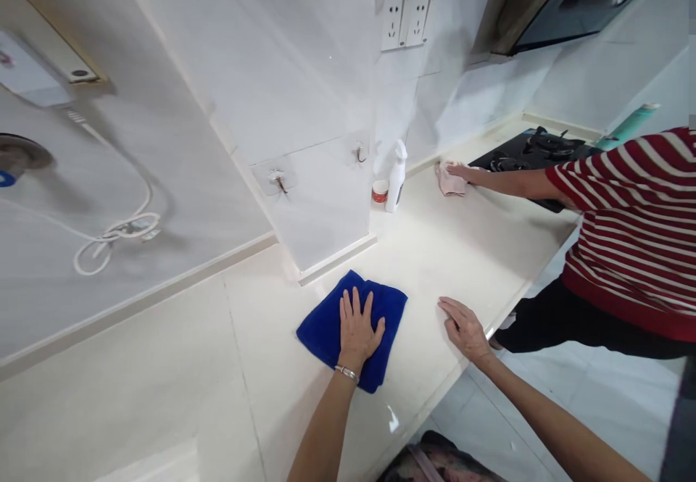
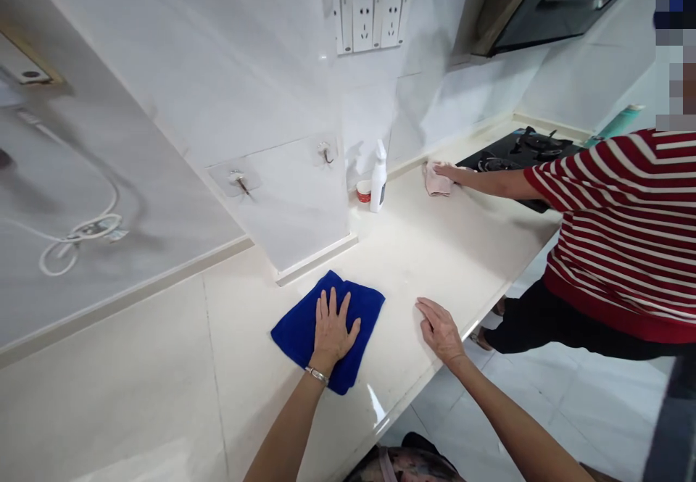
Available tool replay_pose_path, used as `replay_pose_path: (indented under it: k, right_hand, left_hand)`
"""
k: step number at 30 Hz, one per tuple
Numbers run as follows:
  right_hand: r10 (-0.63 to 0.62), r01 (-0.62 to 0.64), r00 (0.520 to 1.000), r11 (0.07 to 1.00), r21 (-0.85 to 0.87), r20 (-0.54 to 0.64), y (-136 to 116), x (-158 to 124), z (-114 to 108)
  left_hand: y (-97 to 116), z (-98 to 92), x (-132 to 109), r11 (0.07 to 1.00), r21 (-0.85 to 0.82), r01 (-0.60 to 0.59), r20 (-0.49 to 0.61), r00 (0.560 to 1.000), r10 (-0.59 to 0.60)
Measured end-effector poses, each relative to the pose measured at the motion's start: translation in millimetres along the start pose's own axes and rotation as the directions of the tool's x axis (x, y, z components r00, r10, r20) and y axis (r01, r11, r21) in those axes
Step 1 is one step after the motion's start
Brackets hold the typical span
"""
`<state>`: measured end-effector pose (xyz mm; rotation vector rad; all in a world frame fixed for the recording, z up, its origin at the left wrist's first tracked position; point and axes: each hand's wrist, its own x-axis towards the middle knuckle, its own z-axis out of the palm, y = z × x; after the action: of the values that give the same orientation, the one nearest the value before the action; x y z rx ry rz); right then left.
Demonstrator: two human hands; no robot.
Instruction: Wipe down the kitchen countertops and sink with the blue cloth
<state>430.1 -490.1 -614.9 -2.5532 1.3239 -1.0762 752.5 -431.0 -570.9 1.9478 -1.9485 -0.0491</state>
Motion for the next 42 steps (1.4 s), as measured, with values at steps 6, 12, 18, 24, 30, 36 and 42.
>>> replay_pose_path:
  k: [6, 12, 18, 24, 30, 36, 42]
  right_hand:
    - [-0.004, 0.005, 1.0, 1.0, -0.007, 0.01, 6, -5, 1]
    - [-0.034, 0.034, 0.999, 0.999, -0.011, 0.03, 9, -9, 2]
    - [-0.022, 0.023, 0.999, 1.0, -0.01, 0.048, 11, -11, -1]
    - [-0.014, 0.014, 0.997, 1.0, -0.007, 0.078, 9, -13, -4]
    - [0.001, 0.001, 0.995, 1.0, -0.024, 0.104, 10, -17, -5]
    - [0.029, -0.023, 0.993, 0.998, -0.05, 0.118, 10, -19, -7]
    - [0.041, -0.03, 0.988, 0.997, -0.076, 0.15, 12, -19, -9]
  left_hand:
    - [-33, -27.6, -40, 0.998, 0.018, -0.059, 0.019, 0.998, 0.059]
    - [-115, -70.5, -97, 0.973, 0.119, 0.2, -0.04, 0.98, -0.196]
    - [-153, -79.7, -103, 0.884, 0.192, 0.427, -0.191, 0.9, -0.393]
    - [-166, -72.8, -53, 0.843, 0.164, 0.512, -0.249, 0.849, -0.466]
    - [-202, -77.5, 7, 0.843, 0.105, 0.528, -0.21, 0.84, -0.5]
    - [-235, -78.8, 47, 0.923, 0.093, 0.374, -0.068, 0.927, -0.369]
    - [-268, -79.6, 83, 0.979, 0.029, 0.202, 0.03, 0.979, -0.203]
